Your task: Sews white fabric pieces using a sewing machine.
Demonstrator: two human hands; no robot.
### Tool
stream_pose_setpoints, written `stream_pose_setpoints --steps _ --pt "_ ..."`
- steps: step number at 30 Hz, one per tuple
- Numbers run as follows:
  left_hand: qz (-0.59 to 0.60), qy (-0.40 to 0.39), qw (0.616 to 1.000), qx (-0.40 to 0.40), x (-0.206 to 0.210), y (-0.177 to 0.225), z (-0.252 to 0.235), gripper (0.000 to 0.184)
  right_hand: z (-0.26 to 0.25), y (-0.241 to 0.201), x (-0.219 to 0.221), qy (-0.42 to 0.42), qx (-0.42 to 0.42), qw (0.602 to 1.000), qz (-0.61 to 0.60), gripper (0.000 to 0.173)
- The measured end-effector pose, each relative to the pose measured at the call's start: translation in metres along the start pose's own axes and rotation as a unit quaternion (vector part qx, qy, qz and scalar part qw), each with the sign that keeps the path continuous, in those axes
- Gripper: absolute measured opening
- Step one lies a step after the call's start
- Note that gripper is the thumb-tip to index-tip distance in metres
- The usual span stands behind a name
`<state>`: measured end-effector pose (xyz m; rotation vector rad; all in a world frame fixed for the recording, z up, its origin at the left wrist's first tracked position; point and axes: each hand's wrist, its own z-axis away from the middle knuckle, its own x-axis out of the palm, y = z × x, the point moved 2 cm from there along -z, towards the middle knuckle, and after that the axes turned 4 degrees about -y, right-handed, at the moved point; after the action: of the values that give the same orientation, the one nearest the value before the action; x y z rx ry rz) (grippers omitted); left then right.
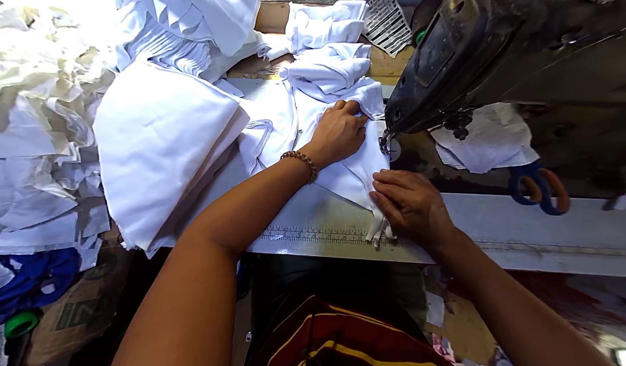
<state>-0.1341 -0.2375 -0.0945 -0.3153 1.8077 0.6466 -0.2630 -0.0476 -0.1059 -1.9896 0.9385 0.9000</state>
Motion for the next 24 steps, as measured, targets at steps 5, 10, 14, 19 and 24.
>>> stream_pose_setpoints --steps 5,10,14,19,24 --pt "-0.008 -0.007 0.999 -0.032 -0.004 -0.009 -0.012 0.038 -0.003 0.001 0.000 0.006 0.038 0.999 0.020 0.034" --pt "-0.012 -0.005 0.998 -0.066 -0.008 -0.019 -0.024 0.036 -0.006 0.003 0.001 0.004 0.070 0.997 0.039 0.033" --pt "-0.021 0.009 0.995 -0.093 -0.009 -0.029 -0.032 0.033 -0.013 0.006 0.001 0.006 0.083 0.995 0.055 0.030" --pt "-0.024 0.018 0.993 -0.118 -0.009 -0.035 -0.040 0.031 -0.019 0.016 0.001 -0.002 0.088 0.995 0.056 0.030" --pt "0.066 0.074 0.991 -0.092 -0.033 -0.035 -0.026 0.025 -0.016 0.020 0.002 -0.019 0.103 0.992 0.069 0.040"
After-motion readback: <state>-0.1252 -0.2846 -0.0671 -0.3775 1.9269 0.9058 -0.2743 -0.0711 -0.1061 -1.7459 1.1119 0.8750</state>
